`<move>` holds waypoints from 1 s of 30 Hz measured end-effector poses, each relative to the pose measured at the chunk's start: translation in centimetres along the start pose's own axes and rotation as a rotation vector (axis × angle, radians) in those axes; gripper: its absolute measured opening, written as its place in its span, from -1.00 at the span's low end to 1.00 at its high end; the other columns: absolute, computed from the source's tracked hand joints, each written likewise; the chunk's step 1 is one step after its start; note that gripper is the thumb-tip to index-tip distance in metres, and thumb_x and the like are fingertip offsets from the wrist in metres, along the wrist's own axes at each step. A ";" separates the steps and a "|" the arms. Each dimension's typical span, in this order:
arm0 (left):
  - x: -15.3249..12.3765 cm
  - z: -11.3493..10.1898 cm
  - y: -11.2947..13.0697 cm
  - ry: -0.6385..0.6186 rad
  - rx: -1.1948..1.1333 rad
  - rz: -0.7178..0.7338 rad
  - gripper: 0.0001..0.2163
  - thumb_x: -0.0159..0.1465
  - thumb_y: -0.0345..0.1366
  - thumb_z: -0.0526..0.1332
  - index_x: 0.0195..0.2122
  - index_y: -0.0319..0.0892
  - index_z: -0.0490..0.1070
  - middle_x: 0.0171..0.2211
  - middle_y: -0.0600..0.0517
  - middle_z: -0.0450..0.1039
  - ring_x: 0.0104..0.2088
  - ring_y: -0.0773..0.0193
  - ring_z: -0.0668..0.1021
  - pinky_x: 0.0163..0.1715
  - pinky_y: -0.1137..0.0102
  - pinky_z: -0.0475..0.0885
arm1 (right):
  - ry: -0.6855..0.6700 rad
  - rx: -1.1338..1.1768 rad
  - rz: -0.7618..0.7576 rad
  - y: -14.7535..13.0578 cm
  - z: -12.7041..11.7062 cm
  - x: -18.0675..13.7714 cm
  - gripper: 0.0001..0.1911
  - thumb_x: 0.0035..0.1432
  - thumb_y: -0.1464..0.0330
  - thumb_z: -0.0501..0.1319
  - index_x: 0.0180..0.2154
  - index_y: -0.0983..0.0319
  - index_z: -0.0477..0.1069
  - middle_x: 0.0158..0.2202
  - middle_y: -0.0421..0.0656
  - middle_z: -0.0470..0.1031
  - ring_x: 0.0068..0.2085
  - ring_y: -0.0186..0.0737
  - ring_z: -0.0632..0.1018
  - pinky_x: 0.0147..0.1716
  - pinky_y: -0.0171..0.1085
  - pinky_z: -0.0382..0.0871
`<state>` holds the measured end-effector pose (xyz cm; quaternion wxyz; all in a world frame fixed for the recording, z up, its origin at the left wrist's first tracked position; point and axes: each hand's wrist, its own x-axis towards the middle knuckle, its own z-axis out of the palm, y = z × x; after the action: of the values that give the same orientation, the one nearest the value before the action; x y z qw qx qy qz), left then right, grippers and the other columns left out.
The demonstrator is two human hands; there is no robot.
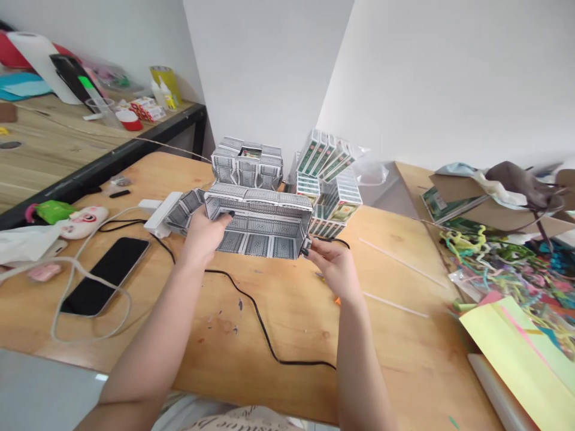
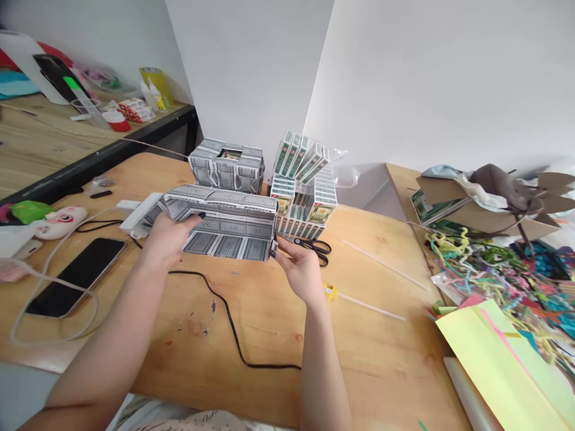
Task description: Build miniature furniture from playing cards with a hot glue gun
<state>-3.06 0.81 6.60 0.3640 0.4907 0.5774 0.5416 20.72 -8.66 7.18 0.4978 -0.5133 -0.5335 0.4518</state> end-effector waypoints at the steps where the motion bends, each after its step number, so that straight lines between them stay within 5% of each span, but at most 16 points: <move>1: 0.3 0.1 0.0 -0.006 0.020 -0.001 -0.74 -0.02 -0.38 0.24 -0.25 -0.18 0.48 -0.18 -0.04 0.54 -0.08 0.07 0.52 -0.02 0.24 0.37 | 0.003 -0.002 0.010 -0.1 -0.1 0.2 -0.65 0.05 0.24 0.23 -0.10 0.17 0.49 -0.05 -0.17 0.51 0.02 -0.05 0.47 0.02 -0.06 0.37; 9: 0.9 1.1 1.3 -0.114 0.255 -0.053 -0.71 0.07 -0.32 0.16 -0.16 -0.19 0.44 -0.13 -0.08 0.52 -0.08 0.02 0.51 -0.05 0.19 0.38 | 0.414 -0.186 0.076 1.1 1.3 2.1 -0.55 -0.02 0.26 0.17 -0.05 0.26 0.41 -0.30 -0.11 0.58 -0.24 -0.12 0.59 -0.31 -0.23 0.51; 12: 1.0 1.0 1.5 -0.160 0.342 -0.040 -0.69 0.08 -0.30 0.16 -0.12 -0.17 0.42 -0.10 -0.08 0.50 -0.04 0.01 0.49 -0.03 0.19 0.35 | 0.371 -0.164 0.104 0.7 1.4 2.1 -0.64 -0.01 0.29 0.14 -0.15 0.26 0.46 -0.28 -0.09 0.58 -0.22 -0.11 0.58 -0.31 -0.26 0.49; 18: 2.0 0.2 0.3 -0.226 0.299 -0.057 -0.66 0.05 -0.27 0.17 -0.12 -0.17 0.41 -0.14 -0.06 0.52 -0.10 0.02 0.52 -0.09 0.21 0.39 | 0.043 0.008 0.152 -0.4 1.5 1.5 -0.68 0.02 0.29 0.13 -0.19 0.27 0.48 -0.29 -0.17 0.58 -0.25 -0.16 0.58 -0.28 -0.27 0.47; 30: 2.5 -0.9 0.1 -0.155 0.300 -0.091 -0.67 0.06 -0.19 0.17 -0.12 -0.08 0.41 -0.17 -0.01 0.53 -0.14 0.03 0.53 -0.14 0.23 0.41 | 0.335 0.084 0.174 1.3 2.7 2.1 -0.64 -0.11 0.18 0.25 -0.30 0.28 0.55 -0.35 -0.12 0.59 -0.28 -0.04 0.58 -0.31 -0.15 0.51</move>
<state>-4.50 3.00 7.06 0.3543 0.5531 0.6436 0.3928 18.23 -6.41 5.76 0.5598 -0.6043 -0.3774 0.4232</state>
